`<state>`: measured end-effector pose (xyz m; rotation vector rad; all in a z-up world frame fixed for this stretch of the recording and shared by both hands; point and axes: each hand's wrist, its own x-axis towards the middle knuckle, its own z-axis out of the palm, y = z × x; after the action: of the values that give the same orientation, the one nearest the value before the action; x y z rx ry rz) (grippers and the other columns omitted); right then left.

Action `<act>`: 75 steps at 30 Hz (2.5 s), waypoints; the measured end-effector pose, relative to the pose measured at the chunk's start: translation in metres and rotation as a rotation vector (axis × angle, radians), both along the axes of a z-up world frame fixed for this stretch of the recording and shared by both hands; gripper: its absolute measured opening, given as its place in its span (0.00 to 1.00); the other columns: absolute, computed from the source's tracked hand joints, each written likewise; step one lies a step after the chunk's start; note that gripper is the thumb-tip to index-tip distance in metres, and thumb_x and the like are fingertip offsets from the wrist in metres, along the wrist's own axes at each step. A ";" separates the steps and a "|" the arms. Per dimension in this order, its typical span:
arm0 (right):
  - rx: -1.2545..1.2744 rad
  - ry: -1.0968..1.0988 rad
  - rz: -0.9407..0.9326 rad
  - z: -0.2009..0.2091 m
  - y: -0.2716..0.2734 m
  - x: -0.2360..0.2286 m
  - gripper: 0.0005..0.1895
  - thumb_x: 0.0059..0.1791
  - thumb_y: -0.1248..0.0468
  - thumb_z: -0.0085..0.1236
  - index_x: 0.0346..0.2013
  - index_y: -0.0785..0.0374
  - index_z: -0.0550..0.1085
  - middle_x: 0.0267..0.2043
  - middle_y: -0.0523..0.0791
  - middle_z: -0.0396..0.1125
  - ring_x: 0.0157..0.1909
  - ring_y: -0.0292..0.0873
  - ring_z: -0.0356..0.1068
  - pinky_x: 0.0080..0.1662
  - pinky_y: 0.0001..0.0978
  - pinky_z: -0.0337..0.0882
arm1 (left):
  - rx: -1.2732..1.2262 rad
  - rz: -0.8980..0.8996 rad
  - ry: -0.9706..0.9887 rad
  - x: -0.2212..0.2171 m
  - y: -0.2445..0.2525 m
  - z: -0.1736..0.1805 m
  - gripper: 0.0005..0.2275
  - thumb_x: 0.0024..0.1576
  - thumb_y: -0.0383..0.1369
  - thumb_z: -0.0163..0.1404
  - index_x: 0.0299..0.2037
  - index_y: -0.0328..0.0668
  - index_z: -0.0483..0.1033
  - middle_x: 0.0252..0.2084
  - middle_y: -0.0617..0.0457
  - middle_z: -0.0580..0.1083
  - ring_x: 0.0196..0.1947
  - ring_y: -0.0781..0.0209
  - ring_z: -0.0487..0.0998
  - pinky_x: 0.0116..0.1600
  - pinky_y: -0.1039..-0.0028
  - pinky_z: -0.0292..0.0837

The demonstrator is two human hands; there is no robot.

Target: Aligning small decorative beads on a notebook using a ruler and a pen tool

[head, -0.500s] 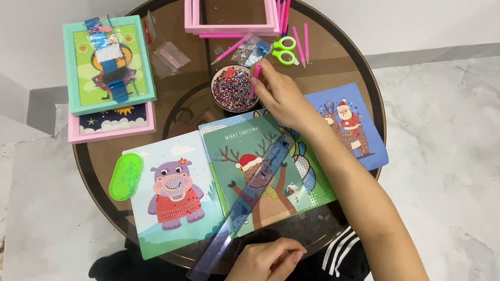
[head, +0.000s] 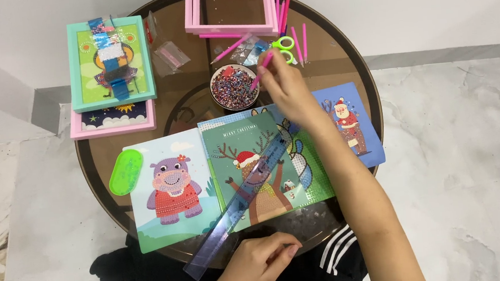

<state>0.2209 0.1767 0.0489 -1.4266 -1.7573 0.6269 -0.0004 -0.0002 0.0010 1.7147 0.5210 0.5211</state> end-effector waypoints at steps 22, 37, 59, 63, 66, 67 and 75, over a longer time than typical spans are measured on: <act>0.461 0.920 -0.517 -0.052 -0.157 0.136 0.10 0.51 0.59 0.50 0.38 0.57 0.59 0.30 0.49 0.61 0.27 0.46 0.64 0.33 0.31 0.69 | 0.197 -0.084 0.262 0.019 -0.006 -0.011 0.14 0.61 0.42 0.41 0.46 0.45 0.75 0.34 0.56 0.72 0.44 0.61 0.68 0.45 0.67 0.66; 0.590 0.430 -0.521 -0.102 -0.180 0.091 0.06 0.57 0.61 0.32 0.38 0.60 0.54 0.26 0.47 0.56 0.22 0.37 0.51 0.26 0.24 0.56 | 0.664 -0.179 0.262 0.027 -0.005 -0.036 0.21 0.56 0.41 0.54 0.60 0.52 0.68 0.61 0.53 0.65 0.65 0.47 0.57 0.59 0.54 0.59; 0.523 0.495 -0.522 -0.126 -0.188 0.090 0.07 0.57 0.60 0.34 0.39 0.60 0.55 0.31 0.50 0.57 0.16 0.34 0.45 0.21 0.23 0.49 | 0.772 -0.126 0.307 0.029 -0.009 -0.058 0.26 0.53 0.39 0.57 0.62 0.51 0.65 0.61 0.52 0.66 0.63 0.52 0.62 0.57 0.59 0.65; 0.512 0.436 -0.529 -0.127 -0.189 0.092 0.08 0.57 0.59 0.34 0.40 0.61 0.56 0.32 0.50 0.58 0.17 0.34 0.46 0.21 0.22 0.50 | 0.796 -0.118 0.296 0.029 -0.009 -0.060 0.25 0.53 0.40 0.56 0.62 0.50 0.65 0.61 0.52 0.66 0.63 0.52 0.63 0.57 0.60 0.65; 0.485 0.454 -0.512 -0.121 -0.188 0.090 0.09 0.57 0.58 0.35 0.38 0.60 0.56 0.29 0.49 0.57 0.17 0.34 0.46 0.21 0.23 0.50 | 0.780 -0.108 0.274 0.029 -0.009 -0.059 0.24 0.54 0.39 0.55 0.61 0.50 0.66 0.60 0.51 0.67 0.63 0.51 0.63 0.57 0.60 0.65; 0.484 0.454 -0.513 -0.122 -0.188 0.091 0.09 0.57 0.58 0.35 0.38 0.60 0.56 0.29 0.49 0.57 0.17 0.34 0.46 0.21 0.23 0.50 | 0.780 -0.108 0.274 0.030 -0.009 -0.059 0.24 0.54 0.39 0.55 0.61 0.50 0.66 0.60 0.51 0.67 0.63 0.51 0.63 0.57 0.60 0.65; 0.480 0.431 -0.483 -0.121 -0.188 0.091 0.09 0.57 0.59 0.33 0.38 0.61 0.56 0.29 0.49 0.56 0.17 0.33 0.45 0.21 0.22 0.47 | 0.756 -0.133 0.303 0.030 -0.009 -0.062 0.23 0.55 0.40 0.54 0.61 0.50 0.66 0.61 0.52 0.66 0.63 0.52 0.62 0.57 0.59 0.64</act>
<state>0.3123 -0.0115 -0.0722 -1.1985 -1.0736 0.2064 0.0292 -0.0093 -0.0610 2.5585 0.4424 0.3821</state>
